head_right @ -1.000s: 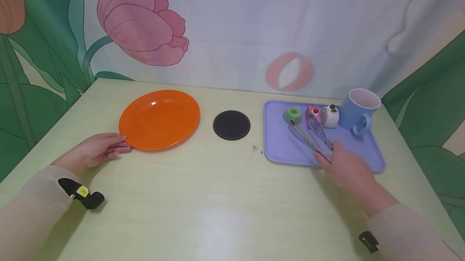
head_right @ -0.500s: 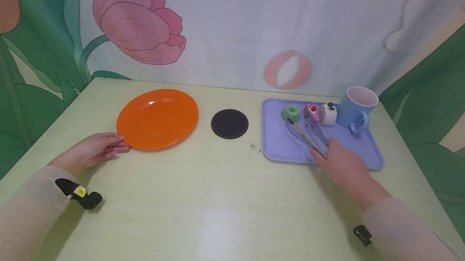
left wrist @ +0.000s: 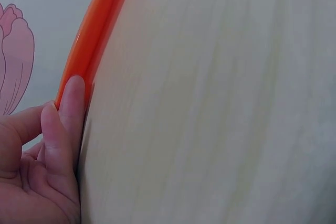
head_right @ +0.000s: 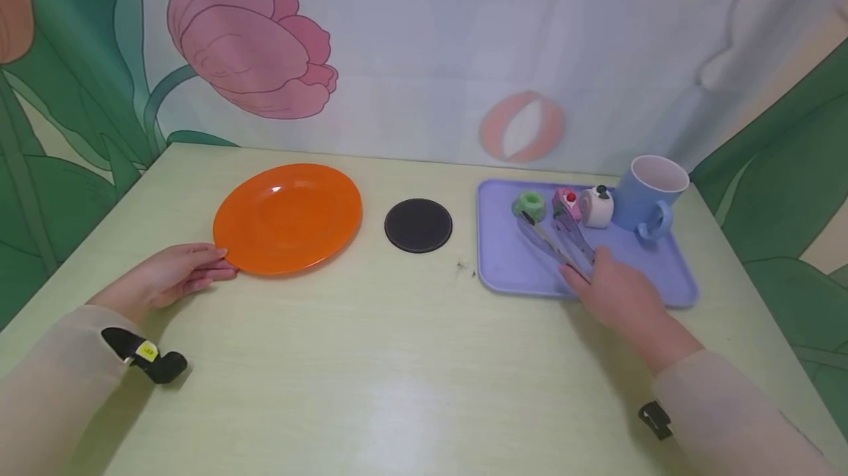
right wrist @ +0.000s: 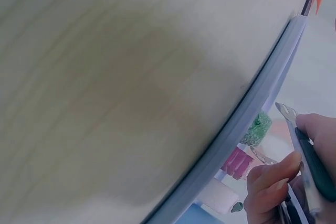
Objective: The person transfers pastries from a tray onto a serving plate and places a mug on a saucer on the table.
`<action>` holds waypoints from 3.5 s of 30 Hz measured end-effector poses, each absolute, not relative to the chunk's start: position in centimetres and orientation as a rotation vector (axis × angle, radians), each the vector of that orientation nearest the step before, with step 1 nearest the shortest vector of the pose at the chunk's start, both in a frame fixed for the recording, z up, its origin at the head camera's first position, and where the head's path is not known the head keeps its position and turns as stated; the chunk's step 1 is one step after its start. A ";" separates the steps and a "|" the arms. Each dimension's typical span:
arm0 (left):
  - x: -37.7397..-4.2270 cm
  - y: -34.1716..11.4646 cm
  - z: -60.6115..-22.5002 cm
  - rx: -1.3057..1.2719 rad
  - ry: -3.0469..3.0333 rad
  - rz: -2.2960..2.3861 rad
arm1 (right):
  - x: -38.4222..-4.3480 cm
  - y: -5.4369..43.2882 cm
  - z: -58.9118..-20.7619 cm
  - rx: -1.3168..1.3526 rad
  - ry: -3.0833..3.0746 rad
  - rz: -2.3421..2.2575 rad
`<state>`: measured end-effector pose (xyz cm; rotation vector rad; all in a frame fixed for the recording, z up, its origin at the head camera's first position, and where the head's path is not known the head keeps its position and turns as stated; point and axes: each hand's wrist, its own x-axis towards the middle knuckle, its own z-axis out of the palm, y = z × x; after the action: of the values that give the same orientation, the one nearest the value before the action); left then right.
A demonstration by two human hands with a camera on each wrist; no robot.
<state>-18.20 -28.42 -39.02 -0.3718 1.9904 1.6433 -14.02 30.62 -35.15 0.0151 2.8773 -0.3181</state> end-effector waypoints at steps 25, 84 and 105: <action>-18.3 -28.4 -39.2 -0.406 2.027 1.608 | -15.4 30.3 -35.0 0.022 2.813 -0.309; -18.2 -28.3 -39.2 -0.416 2.067 1.582 | -18.1 29.3 -34.9 0.027 2.692 -0.189; -18.4 -28.5 -39.5 -0.416 2.057 1.600 | -19.1 29.3 -35.2 -0.031 2.684 -0.205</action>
<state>-18.38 -28.46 -39.48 -0.4165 2.0572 1.5998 -19.05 29.33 -35.17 -0.0305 2.6844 -0.2048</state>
